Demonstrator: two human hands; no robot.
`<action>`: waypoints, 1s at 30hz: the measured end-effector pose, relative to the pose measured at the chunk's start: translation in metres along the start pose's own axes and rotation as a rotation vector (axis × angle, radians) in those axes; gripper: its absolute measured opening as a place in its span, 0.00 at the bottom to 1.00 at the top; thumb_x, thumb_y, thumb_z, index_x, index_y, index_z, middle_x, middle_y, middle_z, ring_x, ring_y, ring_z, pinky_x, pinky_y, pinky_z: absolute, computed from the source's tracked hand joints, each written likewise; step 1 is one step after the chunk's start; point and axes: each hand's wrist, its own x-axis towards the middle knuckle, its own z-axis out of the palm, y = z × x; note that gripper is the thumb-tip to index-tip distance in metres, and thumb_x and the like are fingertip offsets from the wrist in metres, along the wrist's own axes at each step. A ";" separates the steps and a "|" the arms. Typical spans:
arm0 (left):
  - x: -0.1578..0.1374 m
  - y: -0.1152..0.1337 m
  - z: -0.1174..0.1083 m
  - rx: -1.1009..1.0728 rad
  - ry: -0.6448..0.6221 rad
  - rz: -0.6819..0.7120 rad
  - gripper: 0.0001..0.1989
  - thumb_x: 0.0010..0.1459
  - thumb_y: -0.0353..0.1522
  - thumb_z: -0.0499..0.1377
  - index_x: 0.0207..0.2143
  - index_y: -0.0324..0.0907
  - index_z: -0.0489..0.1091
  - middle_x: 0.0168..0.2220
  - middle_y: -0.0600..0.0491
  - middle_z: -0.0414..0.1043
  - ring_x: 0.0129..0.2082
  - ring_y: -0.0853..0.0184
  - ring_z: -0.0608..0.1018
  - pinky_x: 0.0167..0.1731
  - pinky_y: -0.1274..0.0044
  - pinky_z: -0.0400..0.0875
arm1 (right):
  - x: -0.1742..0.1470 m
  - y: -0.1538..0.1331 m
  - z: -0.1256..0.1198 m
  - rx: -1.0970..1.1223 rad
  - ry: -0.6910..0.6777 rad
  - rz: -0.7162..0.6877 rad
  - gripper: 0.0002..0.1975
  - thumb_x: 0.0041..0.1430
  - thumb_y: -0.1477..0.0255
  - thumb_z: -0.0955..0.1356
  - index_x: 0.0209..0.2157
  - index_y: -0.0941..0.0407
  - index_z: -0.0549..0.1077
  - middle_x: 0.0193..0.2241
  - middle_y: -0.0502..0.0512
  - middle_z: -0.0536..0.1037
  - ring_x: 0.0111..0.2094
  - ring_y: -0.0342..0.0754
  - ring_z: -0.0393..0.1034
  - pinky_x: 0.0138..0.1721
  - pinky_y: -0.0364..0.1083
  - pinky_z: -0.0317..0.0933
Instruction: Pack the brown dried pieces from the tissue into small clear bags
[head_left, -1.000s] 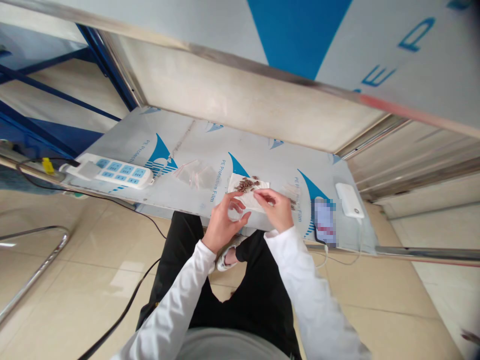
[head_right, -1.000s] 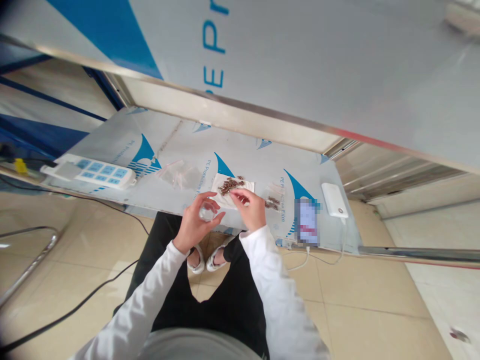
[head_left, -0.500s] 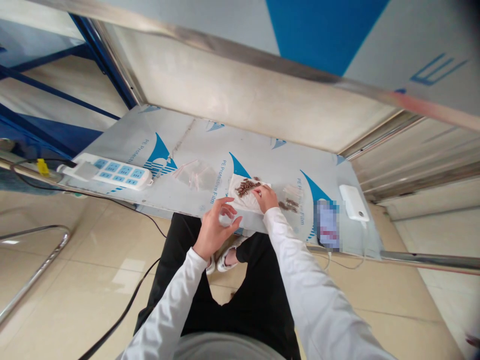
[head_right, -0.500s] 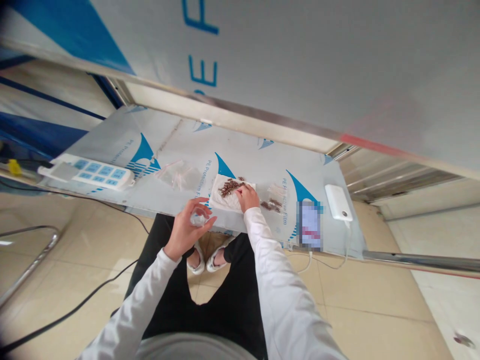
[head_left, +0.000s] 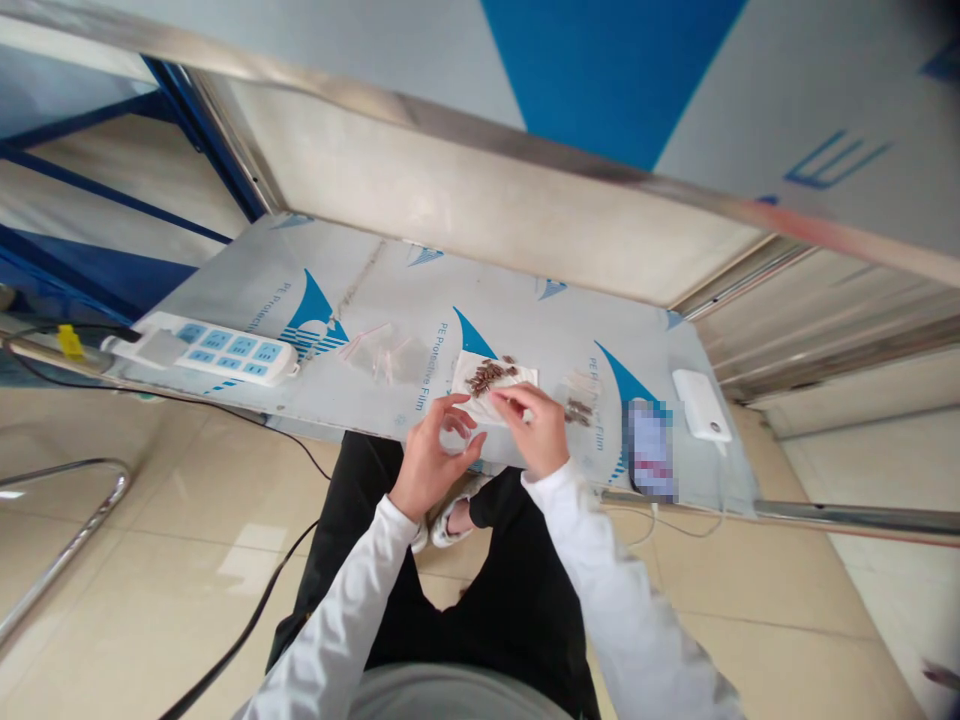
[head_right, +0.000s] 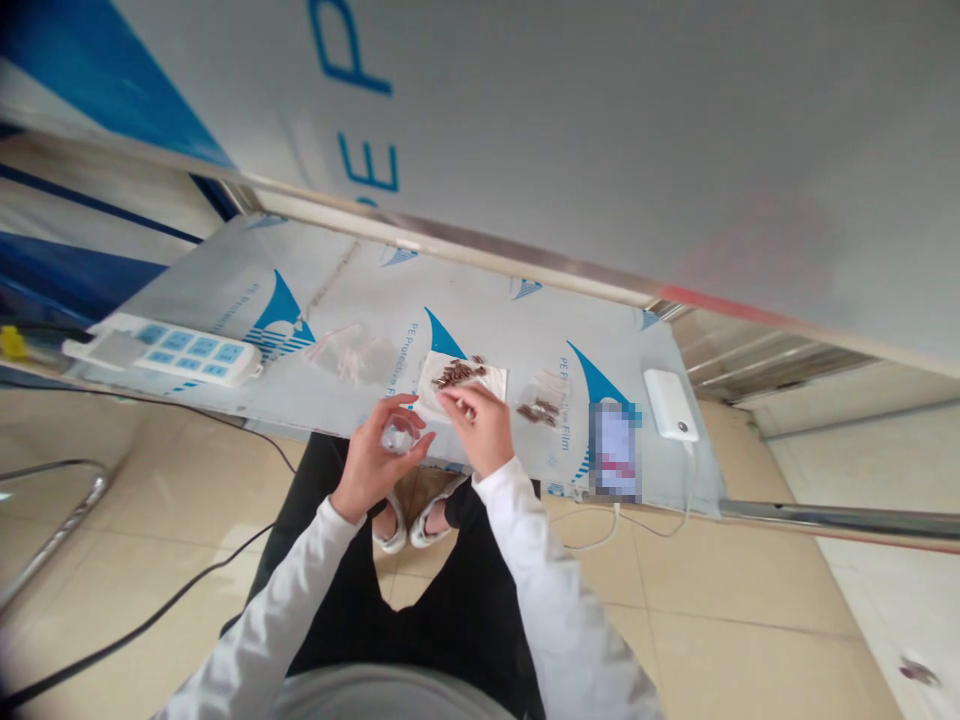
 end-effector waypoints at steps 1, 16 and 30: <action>0.000 0.000 0.000 0.003 0.009 -0.005 0.23 0.51 0.29 0.62 0.49 0.44 0.60 0.31 0.57 0.73 0.30 0.71 0.74 0.37 0.78 0.68 | 0.010 0.021 0.001 -0.108 0.047 0.099 0.10 0.61 0.69 0.65 0.38 0.57 0.76 0.34 0.55 0.77 0.29 0.44 0.69 0.33 0.43 0.64; -0.004 -0.005 -0.005 0.007 -0.010 -0.047 0.23 0.51 0.29 0.62 0.49 0.45 0.60 0.32 0.57 0.72 0.30 0.72 0.73 0.37 0.79 0.68 | 0.047 0.099 0.037 -0.472 -0.029 0.222 0.06 0.52 0.77 0.67 0.28 0.57 0.77 0.35 0.61 0.75 0.41 0.55 0.65 0.41 0.49 0.59; -0.011 -0.033 -0.002 0.065 0.155 -0.094 0.20 0.52 0.34 0.62 0.47 0.44 0.63 0.32 0.56 0.73 0.28 0.72 0.74 0.36 0.78 0.69 | -0.013 0.073 0.037 -0.232 0.067 0.047 0.10 0.58 0.69 0.66 0.40 0.56 0.76 0.35 0.57 0.75 0.35 0.49 0.69 0.41 0.48 0.65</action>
